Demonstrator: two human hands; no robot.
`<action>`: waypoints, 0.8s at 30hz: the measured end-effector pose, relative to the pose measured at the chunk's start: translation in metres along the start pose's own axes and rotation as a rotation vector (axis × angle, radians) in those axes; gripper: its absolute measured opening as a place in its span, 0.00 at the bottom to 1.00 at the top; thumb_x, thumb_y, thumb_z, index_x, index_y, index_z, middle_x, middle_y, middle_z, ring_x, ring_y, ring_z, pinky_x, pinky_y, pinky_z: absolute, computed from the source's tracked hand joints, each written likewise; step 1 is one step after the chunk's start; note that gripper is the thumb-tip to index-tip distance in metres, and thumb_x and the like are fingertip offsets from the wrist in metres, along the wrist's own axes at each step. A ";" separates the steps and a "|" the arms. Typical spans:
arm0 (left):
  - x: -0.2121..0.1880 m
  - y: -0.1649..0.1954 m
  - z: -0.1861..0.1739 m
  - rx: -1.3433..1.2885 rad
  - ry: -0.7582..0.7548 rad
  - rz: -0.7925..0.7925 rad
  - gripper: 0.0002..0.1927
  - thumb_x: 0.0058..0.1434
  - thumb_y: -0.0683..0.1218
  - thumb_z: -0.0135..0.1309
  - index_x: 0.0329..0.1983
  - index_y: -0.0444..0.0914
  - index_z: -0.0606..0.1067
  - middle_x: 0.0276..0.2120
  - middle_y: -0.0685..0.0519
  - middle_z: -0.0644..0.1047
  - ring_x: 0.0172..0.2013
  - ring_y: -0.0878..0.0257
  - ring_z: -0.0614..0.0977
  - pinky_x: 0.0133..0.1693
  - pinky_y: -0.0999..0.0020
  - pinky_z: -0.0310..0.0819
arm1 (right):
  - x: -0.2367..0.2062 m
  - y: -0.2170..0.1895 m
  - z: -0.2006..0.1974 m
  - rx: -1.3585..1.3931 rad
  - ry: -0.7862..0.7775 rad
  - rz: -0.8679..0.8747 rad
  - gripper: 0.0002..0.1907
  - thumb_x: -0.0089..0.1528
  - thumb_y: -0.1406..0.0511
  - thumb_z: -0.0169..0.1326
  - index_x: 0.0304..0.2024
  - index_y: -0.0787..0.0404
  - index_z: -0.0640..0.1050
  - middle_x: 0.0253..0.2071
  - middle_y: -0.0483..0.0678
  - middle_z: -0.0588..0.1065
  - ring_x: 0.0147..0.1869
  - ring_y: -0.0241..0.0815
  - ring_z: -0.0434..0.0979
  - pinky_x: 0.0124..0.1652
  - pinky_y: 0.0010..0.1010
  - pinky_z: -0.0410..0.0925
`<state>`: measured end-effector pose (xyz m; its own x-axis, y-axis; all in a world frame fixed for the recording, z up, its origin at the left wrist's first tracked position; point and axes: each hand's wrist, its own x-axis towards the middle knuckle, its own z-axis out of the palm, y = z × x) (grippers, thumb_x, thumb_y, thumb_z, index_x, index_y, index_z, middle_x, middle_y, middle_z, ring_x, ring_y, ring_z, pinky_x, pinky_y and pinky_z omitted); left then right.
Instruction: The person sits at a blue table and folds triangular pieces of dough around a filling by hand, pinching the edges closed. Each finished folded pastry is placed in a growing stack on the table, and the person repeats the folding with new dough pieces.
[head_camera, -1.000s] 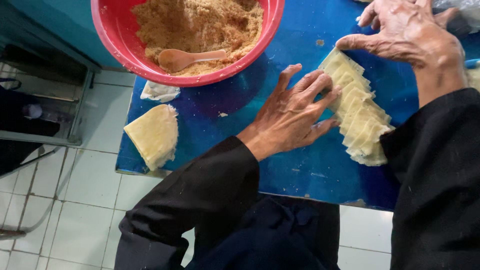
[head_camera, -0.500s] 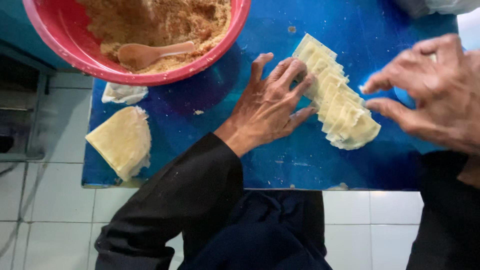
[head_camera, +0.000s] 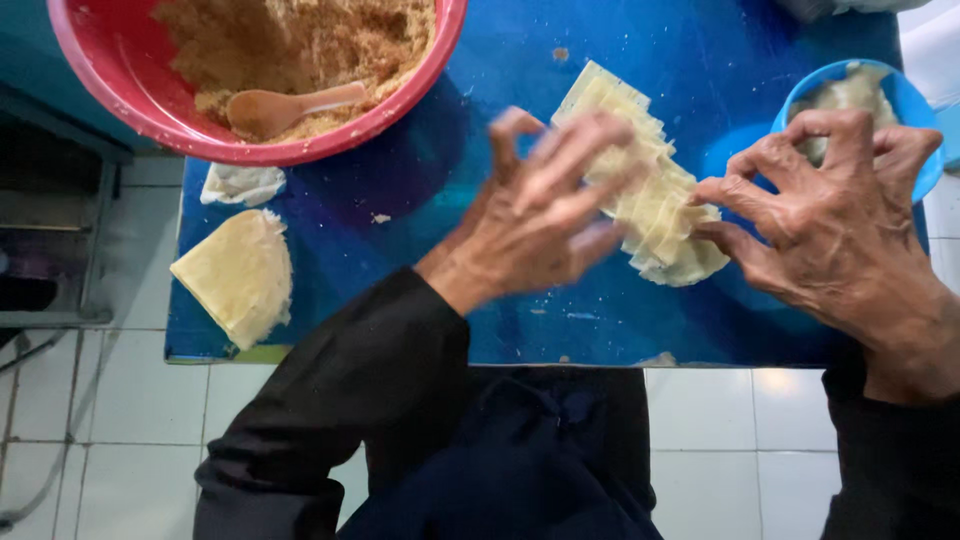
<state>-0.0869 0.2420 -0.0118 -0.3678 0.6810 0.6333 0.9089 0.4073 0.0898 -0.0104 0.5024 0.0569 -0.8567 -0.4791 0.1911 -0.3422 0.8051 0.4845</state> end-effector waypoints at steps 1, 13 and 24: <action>0.003 0.004 0.001 -0.048 0.015 0.082 0.26 0.71 0.61 0.60 0.67 0.47 0.73 0.65 0.51 0.69 0.68 0.60 0.66 0.60 0.47 0.47 | 0.001 0.001 0.000 -0.011 0.012 -0.004 0.17 0.58 0.45 0.64 0.46 0.38 0.86 0.45 0.32 0.80 0.63 0.42 0.63 0.54 0.46 0.51; 0.002 0.028 0.011 -0.192 -0.226 0.080 0.27 0.62 0.65 0.59 0.59 0.48 0.79 0.58 0.55 0.72 0.65 0.60 0.69 0.66 0.46 0.45 | -0.002 0.002 0.013 -0.136 0.102 -0.049 0.08 0.61 0.50 0.66 0.39 0.41 0.87 0.43 0.31 0.82 0.65 0.40 0.62 0.58 0.45 0.51; 0.005 0.029 0.012 -0.213 -0.237 0.059 0.30 0.56 0.65 0.63 0.57 0.46 0.79 0.55 0.56 0.74 0.64 0.59 0.69 0.65 0.45 0.43 | -0.002 0.000 0.017 -0.042 0.067 -0.064 0.10 0.55 0.50 0.66 0.36 0.40 0.88 0.42 0.30 0.82 0.62 0.41 0.62 0.53 0.45 0.53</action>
<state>-0.0645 0.2647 -0.0148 -0.3258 0.8325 0.4481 0.9417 0.2434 0.2325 -0.0149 0.5098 0.0421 -0.8054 -0.5528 0.2140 -0.3779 0.7570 0.5331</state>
